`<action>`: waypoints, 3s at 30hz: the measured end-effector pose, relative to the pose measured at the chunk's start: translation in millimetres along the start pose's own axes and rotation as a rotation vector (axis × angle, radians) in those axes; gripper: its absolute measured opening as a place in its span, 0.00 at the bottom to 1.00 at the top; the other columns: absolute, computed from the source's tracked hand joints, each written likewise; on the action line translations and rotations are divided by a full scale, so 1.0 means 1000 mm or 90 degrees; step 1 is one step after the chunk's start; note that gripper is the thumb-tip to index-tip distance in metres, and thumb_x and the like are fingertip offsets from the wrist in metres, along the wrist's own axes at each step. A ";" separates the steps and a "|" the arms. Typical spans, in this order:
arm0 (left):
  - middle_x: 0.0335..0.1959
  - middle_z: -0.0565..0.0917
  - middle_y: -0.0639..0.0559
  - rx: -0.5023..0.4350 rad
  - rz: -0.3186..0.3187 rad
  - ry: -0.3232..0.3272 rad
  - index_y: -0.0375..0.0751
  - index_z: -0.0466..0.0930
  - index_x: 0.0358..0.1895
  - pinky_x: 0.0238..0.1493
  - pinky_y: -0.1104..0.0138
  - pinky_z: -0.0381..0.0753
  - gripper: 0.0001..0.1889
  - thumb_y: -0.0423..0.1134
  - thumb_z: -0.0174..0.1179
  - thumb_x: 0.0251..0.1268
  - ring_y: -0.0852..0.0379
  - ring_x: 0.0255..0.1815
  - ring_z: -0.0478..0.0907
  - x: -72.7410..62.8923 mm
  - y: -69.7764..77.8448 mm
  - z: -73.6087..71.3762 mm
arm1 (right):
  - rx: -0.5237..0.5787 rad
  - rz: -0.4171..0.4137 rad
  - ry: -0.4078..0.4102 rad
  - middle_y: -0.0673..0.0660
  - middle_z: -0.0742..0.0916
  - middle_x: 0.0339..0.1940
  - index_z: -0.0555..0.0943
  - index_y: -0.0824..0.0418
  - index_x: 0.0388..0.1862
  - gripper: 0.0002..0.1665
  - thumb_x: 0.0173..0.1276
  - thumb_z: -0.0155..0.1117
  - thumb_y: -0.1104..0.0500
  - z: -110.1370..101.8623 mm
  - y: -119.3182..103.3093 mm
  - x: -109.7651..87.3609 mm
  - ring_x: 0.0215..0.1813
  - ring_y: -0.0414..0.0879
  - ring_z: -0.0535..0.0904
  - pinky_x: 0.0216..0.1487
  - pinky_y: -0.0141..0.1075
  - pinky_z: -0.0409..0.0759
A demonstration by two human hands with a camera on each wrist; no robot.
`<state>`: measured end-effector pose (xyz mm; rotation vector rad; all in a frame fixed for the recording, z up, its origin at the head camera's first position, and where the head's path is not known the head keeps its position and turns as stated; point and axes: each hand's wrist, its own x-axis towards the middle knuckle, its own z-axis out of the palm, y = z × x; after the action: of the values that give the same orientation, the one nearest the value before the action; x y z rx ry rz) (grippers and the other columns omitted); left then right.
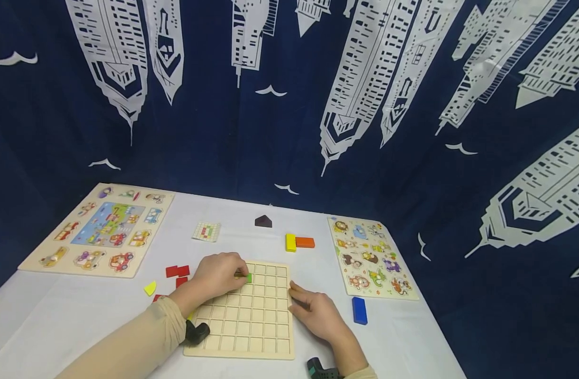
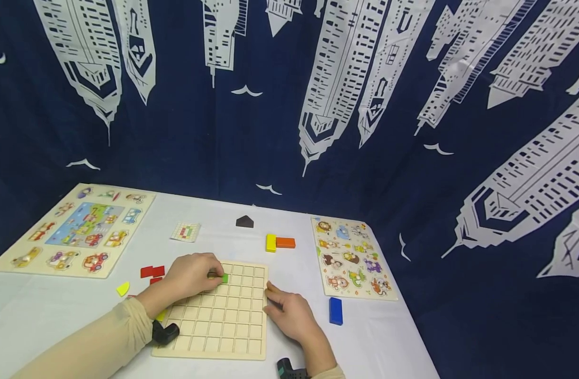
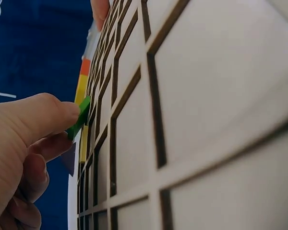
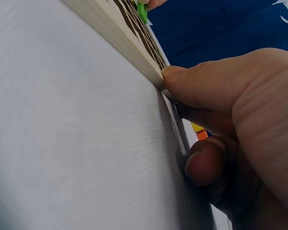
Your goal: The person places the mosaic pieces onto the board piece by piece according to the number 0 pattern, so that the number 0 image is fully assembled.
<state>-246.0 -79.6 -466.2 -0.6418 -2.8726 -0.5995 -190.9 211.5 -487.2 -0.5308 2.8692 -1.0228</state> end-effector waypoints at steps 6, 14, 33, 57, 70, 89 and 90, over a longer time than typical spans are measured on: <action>0.35 0.84 0.68 -0.010 -0.003 -0.005 0.62 0.89 0.33 0.37 0.59 0.80 0.04 0.47 0.76 0.57 0.64 0.37 0.81 0.001 0.001 0.002 | 0.001 -0.006 0.000 0.47 0.78 0.73 0.81 0.59 0.66 0.25 0.72 0.68 0.55 0.001 -0.001 0.001 0.74 0.48 0.74 0.71 0.49 0.71; 0.34 0.85 0.68 -0.046 -0.002 0.005 0.60 0.90 0.33 0.39 0.60 0.79 0.04 0.45 0.76 0.57 0.65 0.38 0.81 0.000 0.001 0.003 | -0.006 -0.011 0.004 0.49 0.79 0.72 0.82 0.60 0.66 0.25 0.71 0.69 0.56 0.000 -0.002 0.002 0.73 0.50 0.75 0.71 0.50 0.72; 0.31 0.84 0.54 -0.170 -0.190 0.154 0.49 0.88 0.52 0.17 0.67 0.67 0.14 0.46 0.70 0.65 0.59 0.16 0.71 -0.076 -0.031 -0.073 | -0.018 0.003 0.008 0.46 0.78 0.72 0.82 0.59 0.66 0.26 0.71 0.69 0.54 -0.003 -0.001 0.003 0.74 0.48 0.74 0.71 0.49 0.72; 0.41 0.86 0.54 -0.148 -0.238 -0.002 0.43 0.81 0.63 0.27 0.67 0.68 0.28 0.38 0.73 0.57 0.57 0.28 0.72 -0.134 -0.130 -0.061 | 0.018 0.010 0.007 0.46 0.79 0.72 0.83 0.58 0.64 0.24 0.71 0.70 0.56 -0.005 0.003 0.002 0.74 0.47 0.74 0.72 0.49 0.71; 0.35 0.84 0.57 -0.117 -0.230 0.013 0.49 0.87 0.50 0.29 0.66 0.67 0.17 0.44 0.76 0.58 0.57 0.29 0.71 -0.136 -0.127 -0.057 | 0.013 0.006 0.011 0.48 0.79 0.71 0.83 0.59 0.64 0.24 0.70 0.70 0.56 -0.001 0.000 0.002 0.74 0.49 0.74 0.71 0.50 0.71; 0.29 0.79 0.60 -0.129 -0.196 0.037 0.52 0.87 0.56 0.25 0.70 0.66 0.22 0.41 0.77 0.56 0.61 0.24 0.69 -0.137 -0.128 -0.051 | 0.020 0.016 0.006 0.47 0.79 0.72 0.83 0.58 0.64 0.24 0.70 0.70 0.56 0.000 -0.001 0.001 0.74 0.49 0.74 0.72 0.50 0.70; 0.27 0.78 0.60 -0.129 -0.196 0.036 0.53 0.87 0.55 0.25 0.70 0.66 0.21 0.41 0.77 0.56 0.60 0.25 0.69 -0.137 -0.127 -0.051 | 0.021 0.020 0.007 0.47 0.79 0.72 0.83 0.58 0.64 0.24 0.70 0.70 0.56 0.000 -0.001 0.001 0.74 0.48 0.74 0.73 0.49 0.70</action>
<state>-176.0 -258.1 -494.1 -0.1970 -2.9002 -0.9438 -191.6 210.5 -486.3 -0.4769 2.8560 -1.0692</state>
